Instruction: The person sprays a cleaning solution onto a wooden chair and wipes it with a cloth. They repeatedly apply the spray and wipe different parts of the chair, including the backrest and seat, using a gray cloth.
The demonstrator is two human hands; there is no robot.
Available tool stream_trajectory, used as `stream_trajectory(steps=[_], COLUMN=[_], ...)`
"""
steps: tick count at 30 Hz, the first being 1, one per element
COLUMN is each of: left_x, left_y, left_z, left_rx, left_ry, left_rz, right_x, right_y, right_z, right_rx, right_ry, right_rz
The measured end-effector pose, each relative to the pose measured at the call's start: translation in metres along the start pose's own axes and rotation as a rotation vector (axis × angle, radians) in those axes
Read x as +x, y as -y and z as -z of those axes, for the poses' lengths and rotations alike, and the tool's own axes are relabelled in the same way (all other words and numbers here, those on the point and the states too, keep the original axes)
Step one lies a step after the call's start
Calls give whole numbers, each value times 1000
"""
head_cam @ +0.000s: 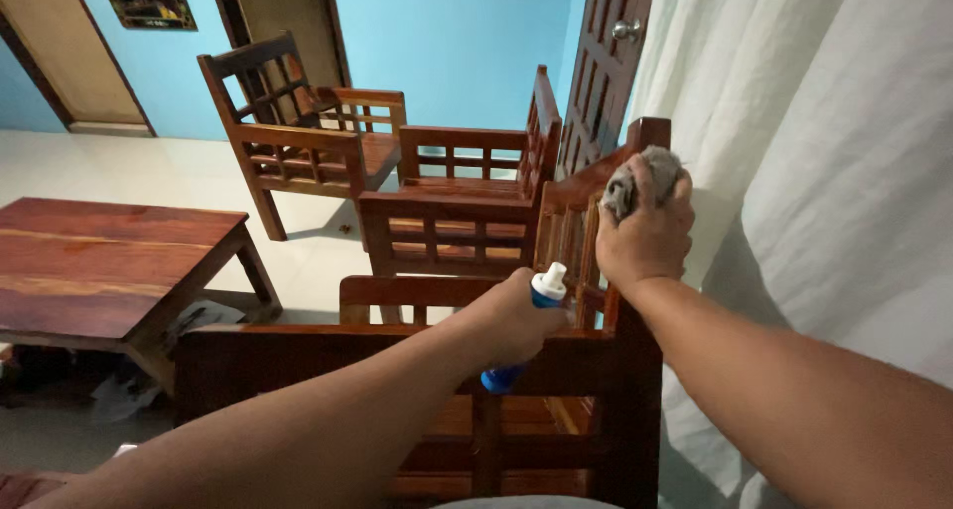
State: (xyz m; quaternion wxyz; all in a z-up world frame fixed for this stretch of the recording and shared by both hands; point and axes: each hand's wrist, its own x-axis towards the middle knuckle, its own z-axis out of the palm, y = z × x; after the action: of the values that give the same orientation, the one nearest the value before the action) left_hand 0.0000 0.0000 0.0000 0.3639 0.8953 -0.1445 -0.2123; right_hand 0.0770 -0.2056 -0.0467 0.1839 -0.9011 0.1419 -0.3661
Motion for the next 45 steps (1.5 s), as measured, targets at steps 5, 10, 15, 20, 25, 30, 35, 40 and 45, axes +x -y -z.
stream_trajectory(steps=[5, 10, 15, 20, 25, 30, 35, 40, 45], left_x=[-7, -3, 0, -17, -43, -68, -93, -118, -139], left_y=[6, 12, 10, 15, 32, 61, 98, 151, 198], left_z=[-11, -26, -33, -34, -28, -14, 12, 35, 56], left_rx=[58, 103, 104, 63, 95, -14, -178, -430, -473], left_ry=[6, 77, 108, 152, 193, 131, 76, -99, -279], left_rz=[9, 39, 49, 152, 162, 192, 332, 335, 289], right_x=[-15, -112, -224, -224, -186, -196, -202, -217, -210], right_y=[-12, -35, -61, -68, -51, -37, 12, 91, 202], right_z=[4, 10, 38, 33, 4, -4, -22, -37, -51], right_rx=[203, 368, 357, 364, -90, -184, -103, -11, 123], right_ry=[-89, -116, 128, 154, 109, 171, 161, 207, 475], right_rz=[35, 103, 127, 79, 69, 108, 304, 545, 779])
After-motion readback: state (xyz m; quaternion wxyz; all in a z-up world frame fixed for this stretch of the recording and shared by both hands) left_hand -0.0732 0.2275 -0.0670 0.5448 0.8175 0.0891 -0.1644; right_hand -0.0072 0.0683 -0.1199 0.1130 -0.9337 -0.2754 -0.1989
